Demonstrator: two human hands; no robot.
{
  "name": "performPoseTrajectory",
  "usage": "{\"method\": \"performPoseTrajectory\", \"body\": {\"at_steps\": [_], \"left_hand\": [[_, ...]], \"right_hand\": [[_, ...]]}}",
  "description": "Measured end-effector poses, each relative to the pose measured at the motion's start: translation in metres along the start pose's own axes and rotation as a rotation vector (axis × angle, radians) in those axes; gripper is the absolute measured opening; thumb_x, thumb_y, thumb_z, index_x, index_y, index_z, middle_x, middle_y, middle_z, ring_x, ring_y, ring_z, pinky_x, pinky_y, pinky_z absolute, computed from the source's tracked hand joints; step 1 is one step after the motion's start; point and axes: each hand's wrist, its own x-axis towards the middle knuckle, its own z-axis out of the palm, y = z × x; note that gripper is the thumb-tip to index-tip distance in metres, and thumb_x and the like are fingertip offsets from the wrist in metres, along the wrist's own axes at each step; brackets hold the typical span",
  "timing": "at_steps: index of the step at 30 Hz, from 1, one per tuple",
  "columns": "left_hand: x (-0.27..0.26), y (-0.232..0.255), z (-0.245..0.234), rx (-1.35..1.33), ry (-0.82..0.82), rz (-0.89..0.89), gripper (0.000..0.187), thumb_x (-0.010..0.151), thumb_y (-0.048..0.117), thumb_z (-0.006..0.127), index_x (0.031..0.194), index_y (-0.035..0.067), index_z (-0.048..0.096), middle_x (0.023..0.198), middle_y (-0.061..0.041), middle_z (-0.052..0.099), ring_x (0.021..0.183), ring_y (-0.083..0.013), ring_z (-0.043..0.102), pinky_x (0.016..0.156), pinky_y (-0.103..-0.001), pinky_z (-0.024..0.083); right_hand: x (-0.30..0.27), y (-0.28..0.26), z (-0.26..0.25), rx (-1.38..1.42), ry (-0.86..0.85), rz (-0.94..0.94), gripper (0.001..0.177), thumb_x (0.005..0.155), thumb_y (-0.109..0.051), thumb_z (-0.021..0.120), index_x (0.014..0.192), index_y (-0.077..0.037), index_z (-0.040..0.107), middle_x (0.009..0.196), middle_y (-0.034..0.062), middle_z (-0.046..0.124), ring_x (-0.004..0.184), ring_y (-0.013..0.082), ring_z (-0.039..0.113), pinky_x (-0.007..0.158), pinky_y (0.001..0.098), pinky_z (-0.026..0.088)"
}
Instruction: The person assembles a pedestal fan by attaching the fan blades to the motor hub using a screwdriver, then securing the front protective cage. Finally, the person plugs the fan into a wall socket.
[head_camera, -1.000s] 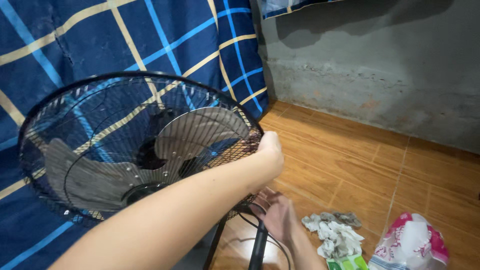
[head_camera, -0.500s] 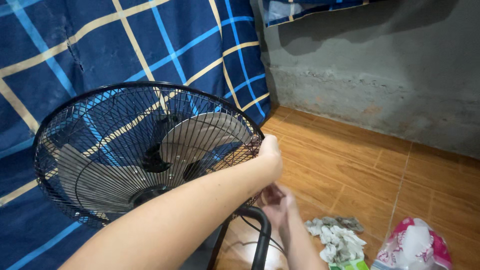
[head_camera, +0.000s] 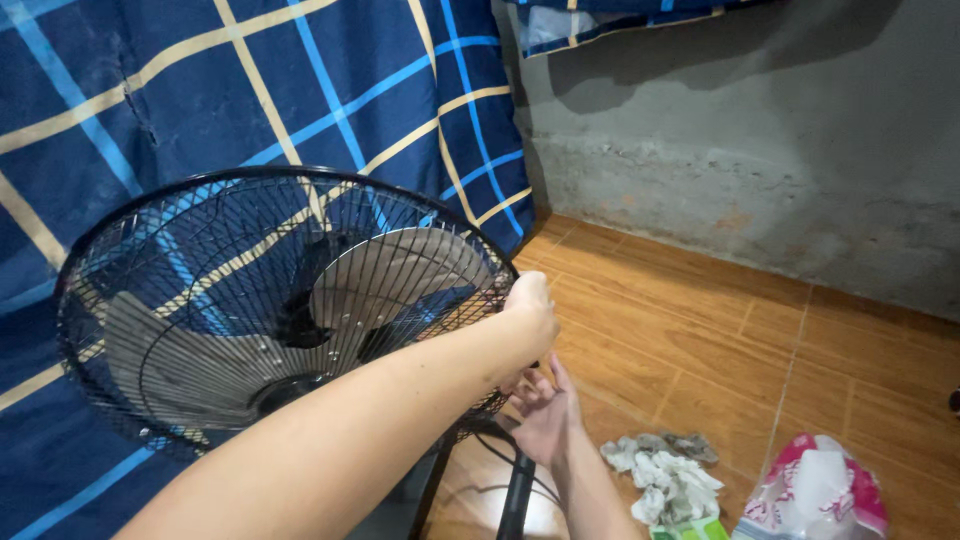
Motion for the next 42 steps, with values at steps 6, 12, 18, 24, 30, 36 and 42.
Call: {"method": "performPoseTrajectory", "body": {"at_steps": [6,12,18,24,30,36,42], "left_hand": [[-0.003,0.003,0.004,-0.009,0.011,0.009,0.037,0.095,0.041,0.065,0.126,0.022,0.071,0.128,-0.004,0.071,0.118,-0.0281,0.067,0.086,-0.052,0.052],[0.004,0.001,-0.001,-0.029,0.045,0.010,0.033,0.095,0.039,0.065,0.123,0.022,0.072,0.126,-0.003,0.072,0.116,-0.0274,0.068,0.085,-0.051,0.052],[0.005,0.004,0.006,-0.044,0.053,0.023,0.029,0.095,0.037,0.065,0.119,0.022,0.073,0.123,-0.003,0.073,0.114,-0.0267,0.069,0.084,-0.050,0.053],[0.009,0.003,0.004,-0.047,0.077,0.029,0.026,0.095,0.035,0.065,0.116,0.022,0.074,0.120,-0.002,0.074,0.112,-0.0260,0.069,0.083,-0.049,0.053],[0.004,0.002,0.005,-0.054,0.079,0.041,0.023,0.095,0.034,0.065,0.112,0.022,0.075,0.118,-0.002,0.075,0.110,-0.0253,0.070,0.082,-0.048,0.054],[0.003,0.003,0.001,-0.047,0.092,0.048,0.020,0.095,0.032,0.065,0.109,0.022,0.076,0.115,-0.001,0.075,0.108,-0.0246,0.071,0.081,-0.047,0.054],[0.005,0.005,0.000,-0.057,0.100,0.059,0.017,0.095,0.030,0.065,0.105,0.023,0.077,0.113,-0.001,0.076,0.106,-0.0239,0.072,0.079,-0.046,0.055]], "right_hand": [[-0.029,0.015,0.034,-0.015,0.112,0.025,0.042,0.094,-0.056,0.042,0.109,-0.024,0.064,0.107,0.0071,0.063,0.117,0.0305,0.055,0.101,0.0693,0.032],[-0.020,0.028,0.030,0.033,0.020,-0.084,0.025,0.104,-0.040,0.054,0.116,-0.018,0.059,0.111,0.0000,0.052,0.111,0.0232,0.046,0.108,0.0608,0.038],[-0.011,0.032,0.023,-0.092,0.083,-0.135,0.024,0.099,-0.035,0.050,0.112,-0.018,0.060,0.111,-0.0011,0.062,0.107,0.0236,0.054,0.096,0.0513,0.043],[-0.006,0.036,0.031,-0.001,0.111,-0.120,0.032,0.100,-0.043,0.048,0.113,-0.017,0.059,0.106,0.0058,0.065,0.089,0.0257,0.061,0.077,0.0447,0.047],[-0.001,0.038,0.030,0.067,0.009,-0.136,0.027,0.101,-0.027,0.043,0.114,-0.012,0.062,0.102,0.0055,0.072,0.093,0.0201,0.065,0.082,0.0378,0.051],[0.004,0.038,0.027,0.116,0.053,-0.148,0.026,0.101,-0.020,0.039,0.111,-0.007,0.059,0.105,0.0106,0.070,0.095,0.0225,0.066,0.090,0.0397,0.053],[0.005,0.040,0.020,0.079,0.015,-0.194,0.023,0.104,-0.018,0.041,0.112,-0.005,0.059,0.102,0.0080,0.069,0.091,0.0196,0.065,0.087,0.0357,0.053]]}}
